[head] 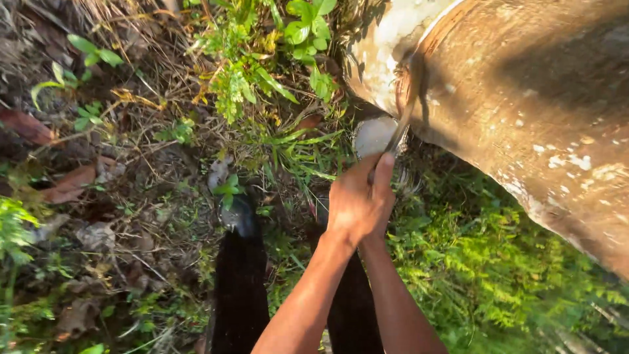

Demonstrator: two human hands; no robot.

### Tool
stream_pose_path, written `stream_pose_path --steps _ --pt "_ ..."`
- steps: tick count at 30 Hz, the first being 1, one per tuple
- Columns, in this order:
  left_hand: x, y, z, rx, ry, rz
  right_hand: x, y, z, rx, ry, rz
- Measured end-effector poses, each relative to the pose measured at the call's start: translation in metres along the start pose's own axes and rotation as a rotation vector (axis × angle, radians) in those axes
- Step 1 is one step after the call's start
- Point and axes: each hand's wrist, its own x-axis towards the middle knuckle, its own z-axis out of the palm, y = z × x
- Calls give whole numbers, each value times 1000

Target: The recorder uses a tapping knife to cut grooves into rubber trees to harvest latex into collection cups.

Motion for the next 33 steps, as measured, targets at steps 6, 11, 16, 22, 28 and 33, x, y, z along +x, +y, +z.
stream_pose_path --steps 6,11,16,22,28,33 --pt "4 -48 22 0 184 323 51 77 -54 -25 -164 -227" --pt "-5 -12 17 -98 28 0 72 83 -72 -272 -140 -393" --pt "-10 -50 42 -101 126 68 51 51 -64 1045 -878 232" --pt "-16 -76 68 -182 199 133 71 75 -91 -121 -260 -249" --pt "-10 -77 88 -254 260 117 103 63 -109 993 -836 346" --pt "-3 -86 107 -302 332 222 142 77 -148 438 -714 171"
